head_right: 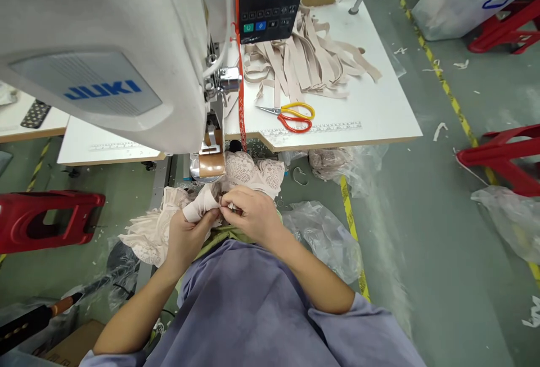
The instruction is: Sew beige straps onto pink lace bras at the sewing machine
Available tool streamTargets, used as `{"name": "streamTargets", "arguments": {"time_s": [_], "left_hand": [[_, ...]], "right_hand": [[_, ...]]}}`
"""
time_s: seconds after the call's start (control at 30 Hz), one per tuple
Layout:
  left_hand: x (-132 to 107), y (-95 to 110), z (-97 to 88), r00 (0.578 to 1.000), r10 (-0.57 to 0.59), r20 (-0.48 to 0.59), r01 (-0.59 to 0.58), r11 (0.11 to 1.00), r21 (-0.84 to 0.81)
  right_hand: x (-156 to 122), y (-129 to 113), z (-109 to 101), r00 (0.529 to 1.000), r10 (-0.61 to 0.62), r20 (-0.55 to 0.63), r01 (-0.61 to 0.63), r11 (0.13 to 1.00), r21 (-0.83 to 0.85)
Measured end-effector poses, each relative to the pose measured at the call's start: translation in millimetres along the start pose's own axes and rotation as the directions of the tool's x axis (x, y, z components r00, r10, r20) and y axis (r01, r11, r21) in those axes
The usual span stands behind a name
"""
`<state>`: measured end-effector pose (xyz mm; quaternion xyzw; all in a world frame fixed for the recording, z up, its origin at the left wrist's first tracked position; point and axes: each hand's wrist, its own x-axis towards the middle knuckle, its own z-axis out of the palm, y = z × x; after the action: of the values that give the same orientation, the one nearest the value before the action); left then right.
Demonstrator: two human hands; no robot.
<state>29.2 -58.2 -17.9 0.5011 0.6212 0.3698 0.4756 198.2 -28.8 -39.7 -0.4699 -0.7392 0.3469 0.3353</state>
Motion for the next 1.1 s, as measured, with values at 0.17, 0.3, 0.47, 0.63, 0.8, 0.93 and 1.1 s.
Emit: {"name": "streamTargets", "arguments": {"time_s": [0.17, 0.3, 0.47, 0.63, 0.8, 0.93, 1.1], "left_hand": [[-3.0, -6.2, -3.5, 0.996, 0.089, 0.031, -0.091, 0.995, 0.044], [0.4, -5.9, -4.9, 0.994, 0.052, 0.091, -0.053, 0.999, 0.011], [9.0, -1.1, -5.0, 0.975, -0.017, 0.221, 0.035, 0.996, -0.080], [8.9, -4.1, -5.4, 0.985, 0.072, 0.157, -0.076, 0.997, 0.018], [13.8, -6.0, -13.4, 0.972, 0.099, 0.212, -0.122, 0.988, 0.097], [19.9, -1.5, -20.6, 0.948, -0.004, 0.317, -0.005, 1.000, 0.028], [17.8, 9.4, -18.6, 0.949, 0.054, 0.310, -0.085, 0.992, 0.088]], "right_hand": [[5.0, -0.5, -6.8, 0.992, 0.016, 0.127, -0.025, 0.998, 0.063], [4.9, 0.4, -6.4, 0.977, 0.027, 0.209, -0.047, 0.995, 0.089], [0.8, 1.7, -1.7, 0.986, 0.096, 0.137, -0.109, 0.990, 0.093], [-1.1, 0.2, 0.0, 0.990, 0.109, 0.086, -0.119, 0.985, 0.121], [-4.1, 6.8, -8.4, 0.971, 0.158, 0.179, -0.193, 0.961, 0.197], [-9.7, 10.7, -18.2, 0.948, 0.251, 0.196, -0.296, 0.920, 0.255], [-12.2, 4.7, -23.4, 0.934, 0.310, 0.180, -0.342, 0.921, 0.187]]}}
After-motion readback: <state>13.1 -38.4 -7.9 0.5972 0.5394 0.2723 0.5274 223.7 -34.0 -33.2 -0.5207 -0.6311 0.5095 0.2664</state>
